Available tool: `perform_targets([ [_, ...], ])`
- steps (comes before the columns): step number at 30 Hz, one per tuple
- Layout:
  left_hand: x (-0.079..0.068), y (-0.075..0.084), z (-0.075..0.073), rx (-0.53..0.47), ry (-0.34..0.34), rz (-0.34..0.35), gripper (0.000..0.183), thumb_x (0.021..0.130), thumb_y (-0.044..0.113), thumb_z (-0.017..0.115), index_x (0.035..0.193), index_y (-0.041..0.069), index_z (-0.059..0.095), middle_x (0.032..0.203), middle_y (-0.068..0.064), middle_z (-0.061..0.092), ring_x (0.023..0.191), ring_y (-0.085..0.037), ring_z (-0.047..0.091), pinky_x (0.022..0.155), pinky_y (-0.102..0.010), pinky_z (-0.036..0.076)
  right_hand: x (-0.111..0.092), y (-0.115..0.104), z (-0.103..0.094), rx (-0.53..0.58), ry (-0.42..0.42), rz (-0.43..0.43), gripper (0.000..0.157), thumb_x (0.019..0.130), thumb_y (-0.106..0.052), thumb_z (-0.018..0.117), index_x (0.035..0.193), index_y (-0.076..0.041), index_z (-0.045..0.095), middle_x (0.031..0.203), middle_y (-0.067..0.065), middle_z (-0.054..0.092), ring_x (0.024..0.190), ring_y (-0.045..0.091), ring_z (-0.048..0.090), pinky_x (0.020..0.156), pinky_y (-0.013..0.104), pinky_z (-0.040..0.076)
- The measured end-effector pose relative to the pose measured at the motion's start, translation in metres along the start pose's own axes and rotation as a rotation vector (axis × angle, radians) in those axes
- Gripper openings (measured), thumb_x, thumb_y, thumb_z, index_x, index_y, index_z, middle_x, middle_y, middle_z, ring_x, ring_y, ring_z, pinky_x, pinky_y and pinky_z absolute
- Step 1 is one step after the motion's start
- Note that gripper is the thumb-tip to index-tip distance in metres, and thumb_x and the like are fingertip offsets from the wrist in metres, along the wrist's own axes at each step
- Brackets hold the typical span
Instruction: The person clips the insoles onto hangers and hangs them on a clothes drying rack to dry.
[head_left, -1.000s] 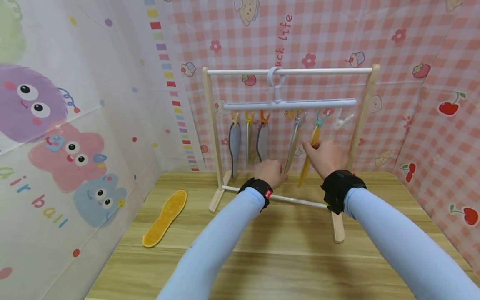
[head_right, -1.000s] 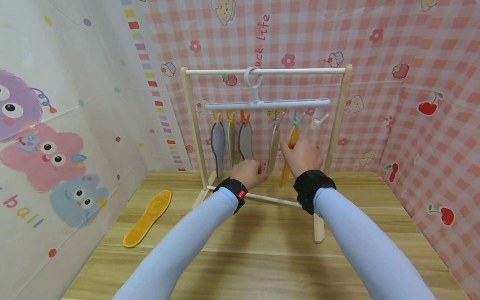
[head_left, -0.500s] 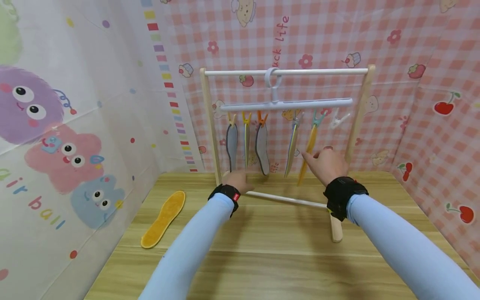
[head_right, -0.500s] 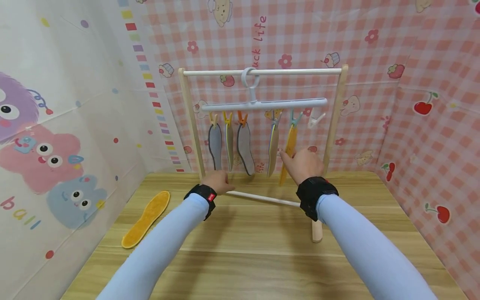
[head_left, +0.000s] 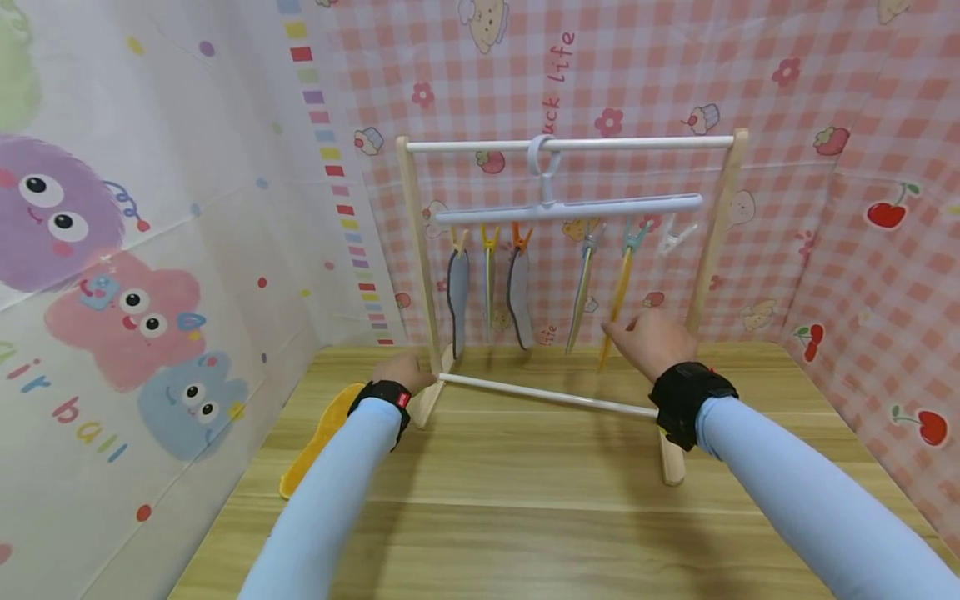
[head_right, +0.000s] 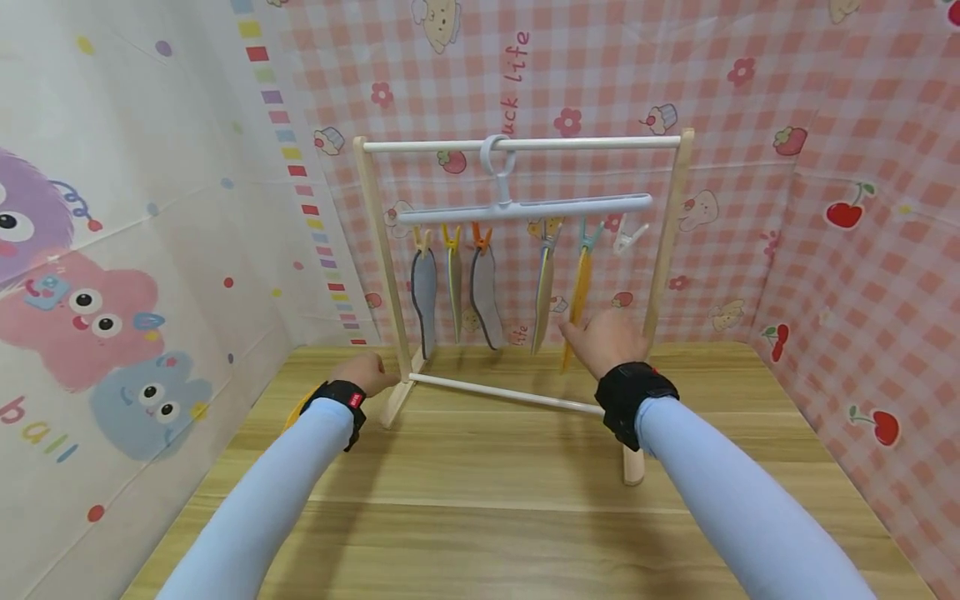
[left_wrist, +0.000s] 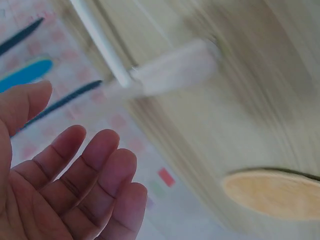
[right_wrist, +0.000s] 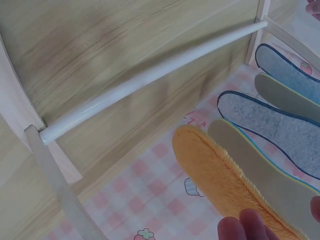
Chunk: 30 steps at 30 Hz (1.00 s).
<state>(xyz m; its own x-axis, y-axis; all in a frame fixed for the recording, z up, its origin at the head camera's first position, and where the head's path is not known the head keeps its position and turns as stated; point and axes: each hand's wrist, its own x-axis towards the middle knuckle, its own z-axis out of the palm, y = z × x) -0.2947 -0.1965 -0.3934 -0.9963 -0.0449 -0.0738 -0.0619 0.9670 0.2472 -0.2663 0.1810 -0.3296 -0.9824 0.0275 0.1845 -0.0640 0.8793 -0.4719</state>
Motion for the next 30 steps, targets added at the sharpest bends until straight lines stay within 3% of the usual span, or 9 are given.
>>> perform_targets([
  [5,-0.011,-0.03,-0.005,0.012,0.0,-0.086,0.049,0.093,0.038,0.062,0.124,0.0,0.064,0.12,-0.024,0.065,0.108,-0.04,0.062,0.087,-0.055,0.05,-0.001,0.003,0.0,0.006,-0.025,0.019,0.055,0.095,-0.058,0.052,0.077,-0.011,0.074,0.058,0.002,0.058,0.057,0.021,0.054,0.049,0.034,0.036],
  [7,-0.013,-0.044,-0.005,0.011,0.002,-0.111,0.054,0.094,0.037,0.062,0.133,0.0,0.059,0.129,-0.026,0.06,0.115,-0.043,0.059,0.09,-0.057,0.048,-0.002,0.004,0.0,0.001,-0.029,0.013,0.056,0.095,-0.057,0.052,0.069,-0.012,0.069,0.055,0.001,0.054,0.054,0.02,0.052,0.048,0.033,0.034],
  [10,-0.014,-0.067,-0.003,0.02,0.004,-0.138,0.053,0.095,0.037,0.061,0.132,-0.001,0.059,0.129,-0.026,0.06,0.115,-0.044,0.058,0.09,-0.058,0.048,-0.003,0.006,-0.001,-0.003,-0.041,-0.002,0.058,0.096,-0.056,0.051,0.055,-0.014,0.058,0.05,-0.001,0.044,0.049,0.02,0.046,0.045,0.031,0.029],
  [13,-0.016,-0.089,0.0,0.032,0.018,-0.173,0.051,0.095,0.037,0.06,0.126,-0.003,0.062,0.121,-0.027,0.063,0.106,-0.043,0.062,0.084,-0.057,0.05,-0.004,0.009,-0.002,-0.019,-0.065,-0.016,0.058,0.096,-0.054,0.05,0.054,-0.015,0.056,0.051,-0.001,0.045,0.051,0.02,0.048,0.047,0.031,0.03],
  [16,-0.021,-0.109,0.003,0.019,0.027,-0.231,0.043,0.094,0.036,0.061,0.1,-0.006,0.068,0.096,-0.024,0.068,0.086,-0.037,0.064,0.072,-0.049,0.052,-0.004,0.011,-0.002,-0.058,-0.112,-0.011,0.058,0.096,-0.055,0.049,0.056,-0.014,0.058,0.055,0.002,0.05,0.057,0.023,0.053,0.052,0.035,0.035],
  [18,-0.025,-0.122,0.005,0.014,0.031,-0.255,0.04,0.095,0.035,0.06,0.081,-0.002,0.067,0.081,-0.017,0.065,0.075,-0.031,0.061,0.066,-0.045,0.051,-0.004,0.013,-0.002,-0.074,-0.138,-0.003,0.058,0.096,-0.055,0.048,0.055,-0.015,0.055,0.057,0.003,0.05,0.059,0.025,0.055,0.055,0.037,0.038],
  [21,-0.029,-0.136,0.008,0.014,0.044,-0.275,0.042,0.095,0.035,0.06,0.065,0.005,0.06,0.071,-0.012,0.057,0.069,-0.028,0.056,0.063,-0.043,0.049,-0.004,0.016,0.0,-0.081,-0.158,0.009,0.058,0.095,-0.055,0.048,0.054,-0.015,0.05,0.058,0.003,0.047,0.059,0.025,0.054,0.054,0.037,0.039],
  [24,-0.031,-0.146,0.013,0.044,0.074,-0.276,0.042,0.094,0.035,0.06,0.07,0.0,0.064,0.076,-0.018,0.061,0.076,-0.034,0.059,0.069,-0.047,0.051,-0.004,0.019,0.001,-0.082,-0.17,0.019,0.057,0.095,-0.055,0.05,0.053,-0.016,0.046,0.055,0.001,0.041,0.055,0.022,0.048,0.05,0.035,0.035],
  [30,-0.031,-0.152,0.027,0.075,0.072,-0.317,0.057,0.098,0.04,0.055,0.103,-0.016,0.063,0.096,-0.035,0.057,0.093,-0.047,0.058,0.077,-0.055,0.049,-0.005,0.023,0.002,-0.098,-0.178,0.022,0.058,0.094,-0.055,0.052,0.052,-0.016,0.043,0.052,-0.002,0.035,0.049,0.018,0.041,0.046,0.031,0.03],
])
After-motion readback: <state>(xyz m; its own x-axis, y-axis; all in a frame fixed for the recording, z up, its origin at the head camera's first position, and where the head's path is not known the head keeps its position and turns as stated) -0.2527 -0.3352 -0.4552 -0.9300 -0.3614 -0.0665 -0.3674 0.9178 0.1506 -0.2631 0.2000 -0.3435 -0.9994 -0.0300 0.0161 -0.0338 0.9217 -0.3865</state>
